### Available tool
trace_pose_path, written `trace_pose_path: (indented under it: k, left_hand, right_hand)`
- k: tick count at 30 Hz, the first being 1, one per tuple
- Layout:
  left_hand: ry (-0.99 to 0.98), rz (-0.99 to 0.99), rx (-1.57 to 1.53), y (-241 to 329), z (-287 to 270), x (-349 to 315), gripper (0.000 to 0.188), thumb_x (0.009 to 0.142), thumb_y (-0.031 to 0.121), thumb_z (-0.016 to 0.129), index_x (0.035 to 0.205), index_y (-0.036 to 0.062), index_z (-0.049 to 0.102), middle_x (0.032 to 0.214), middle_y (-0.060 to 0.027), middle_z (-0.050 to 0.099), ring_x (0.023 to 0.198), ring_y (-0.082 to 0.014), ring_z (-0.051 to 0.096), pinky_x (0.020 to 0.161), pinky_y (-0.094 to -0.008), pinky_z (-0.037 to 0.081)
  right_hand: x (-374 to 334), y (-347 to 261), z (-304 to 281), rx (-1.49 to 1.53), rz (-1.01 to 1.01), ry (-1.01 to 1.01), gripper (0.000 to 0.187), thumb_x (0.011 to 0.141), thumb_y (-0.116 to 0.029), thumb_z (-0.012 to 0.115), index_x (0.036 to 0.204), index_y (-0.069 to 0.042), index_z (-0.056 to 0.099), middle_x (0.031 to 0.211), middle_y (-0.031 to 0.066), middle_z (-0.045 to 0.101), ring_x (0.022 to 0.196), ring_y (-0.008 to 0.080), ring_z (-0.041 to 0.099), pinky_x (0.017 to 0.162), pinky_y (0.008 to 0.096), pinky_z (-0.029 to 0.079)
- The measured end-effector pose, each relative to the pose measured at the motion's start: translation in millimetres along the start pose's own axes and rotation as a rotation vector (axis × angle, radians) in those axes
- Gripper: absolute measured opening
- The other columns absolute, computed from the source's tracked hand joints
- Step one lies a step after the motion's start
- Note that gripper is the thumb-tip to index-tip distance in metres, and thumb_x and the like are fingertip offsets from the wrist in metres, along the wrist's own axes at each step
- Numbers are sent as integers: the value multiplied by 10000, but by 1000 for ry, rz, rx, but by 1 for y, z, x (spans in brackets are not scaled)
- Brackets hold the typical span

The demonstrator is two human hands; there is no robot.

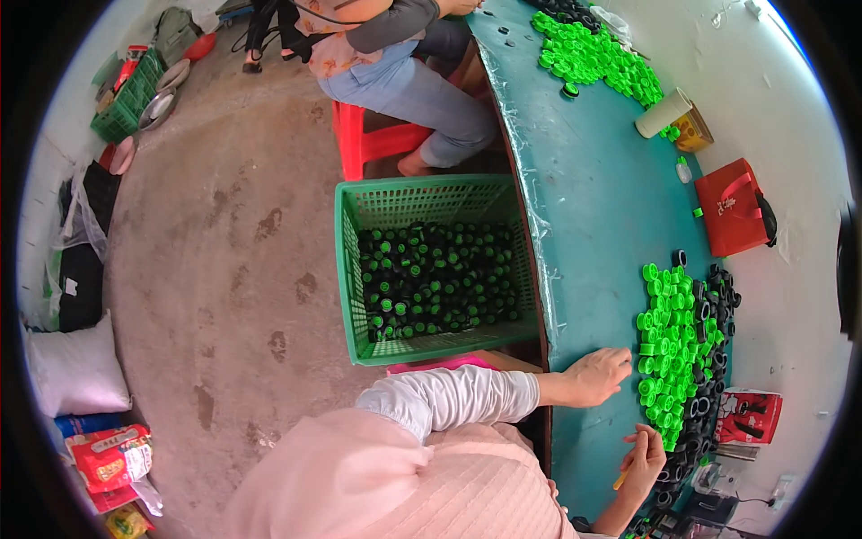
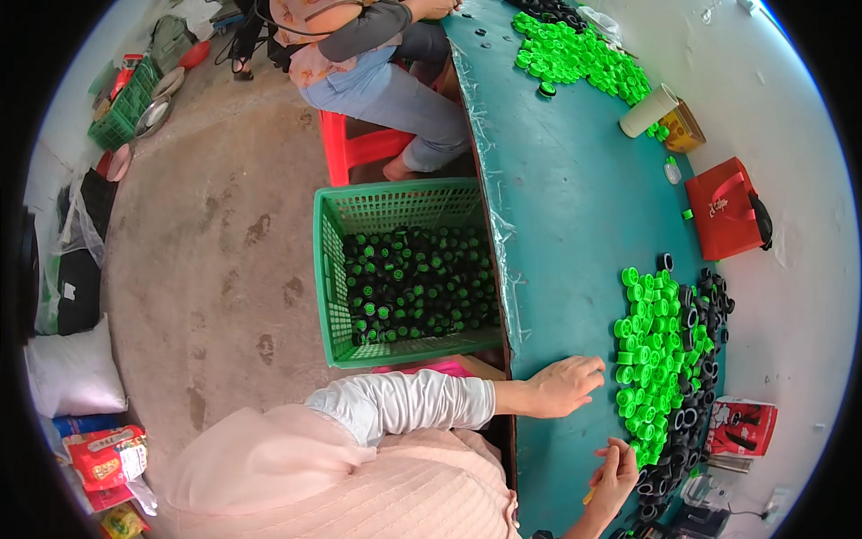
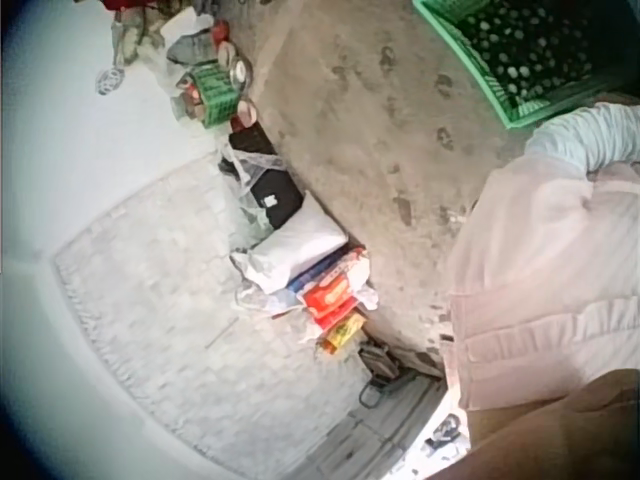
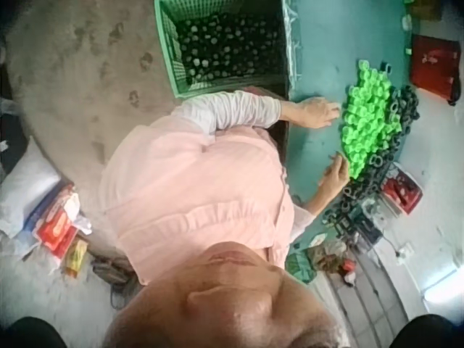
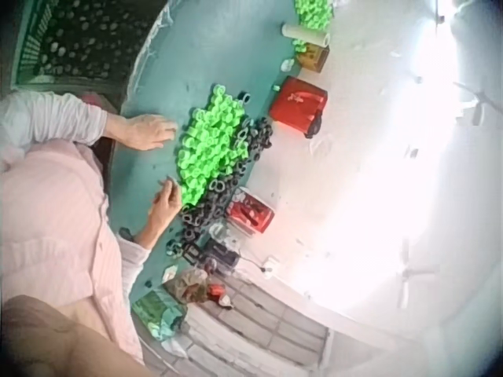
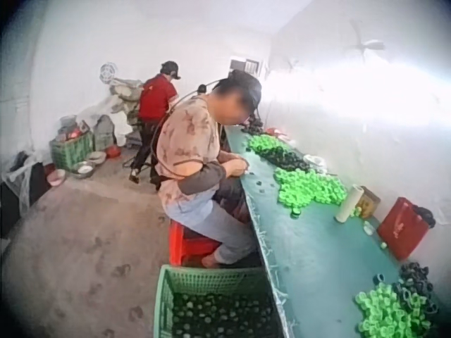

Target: Assembling plastic toy tires by pressing green hubs into black rubber tires.

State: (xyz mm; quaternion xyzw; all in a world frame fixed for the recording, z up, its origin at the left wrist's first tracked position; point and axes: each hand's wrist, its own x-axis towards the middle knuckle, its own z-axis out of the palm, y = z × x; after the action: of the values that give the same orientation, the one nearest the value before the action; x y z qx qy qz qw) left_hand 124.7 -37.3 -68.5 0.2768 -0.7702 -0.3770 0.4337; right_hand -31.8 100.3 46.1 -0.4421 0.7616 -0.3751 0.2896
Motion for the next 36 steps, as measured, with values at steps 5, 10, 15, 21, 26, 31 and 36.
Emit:
trace_pose_path:
  k: [5,10,15,21,26,31,36]
  left_hand:
    - [29,-40,-106,16,6,-15,192,850,122,693,965,17,581,1098,-164,560,1036,-385,585,869,-476,475]
    - [92,84,-275,28,-29,-18,116,908,147,621,999,80,597,948,-140,612,855,-390,633,735,-480,510]
    - [359,-112,-83,-11,-136,19,100,959,98,618,1025,38,661,912,-81,680,815,-176,678,738,-313,531]
    - [175,-322,-123,-11,-169,30,153,982,105,587,1061,-2,664,978,-50,710,855,-124,662,779,-278,529]
    - [-48,-337,-45,9,-134,52,160,974,108,588,1055,-10,661,966,-56,712,839,-126,655,770,-277,530]
    - [-237,-231,69,22,-68,72,150,920,90,642,1050,16,658,916,-75,678,779,-151,652,728,-313,527]
    - [-312,-98,314,31,-4,82,303,835,70,742,1112,53,620,966,-98,602,771,-271,659,703,-376,532]
  right_hand:
    - [-20,2,-1,-50,2,20,177,1034,-147,549,1076,-2,641,807,29,640,436,6,395,378,175,258]
    - [-44,19,-8,-26,77,89,168,1032,-133,546,1073,-3,644,811,26,639,437,8,395,377,180,257]
    - [-57,51,-20,33,146,138,182,1030,-146,558,1090,-1,650,825,30,647,443,10,404,382,179,266]
    - [-51,76,-28,125,203,150,200,1036,-175,559,1102,-14,658,834,15,651,446,6,411,391,166,293]
    - [-36,85,-34,190,221,154,205,1036,-179,560,1106,-16,662,839,19,658,459,10,423,397,169,307]
    - [-20,94,-49,249,231,203,193,1017,-149,572,1096,1,664,832,34,668,476,21,440,416,179,332]
    - [-17,99,-61,359,289,262,178,1002,-125,577,1076,9,669,829,45,676,481,24,447,424,182,346]
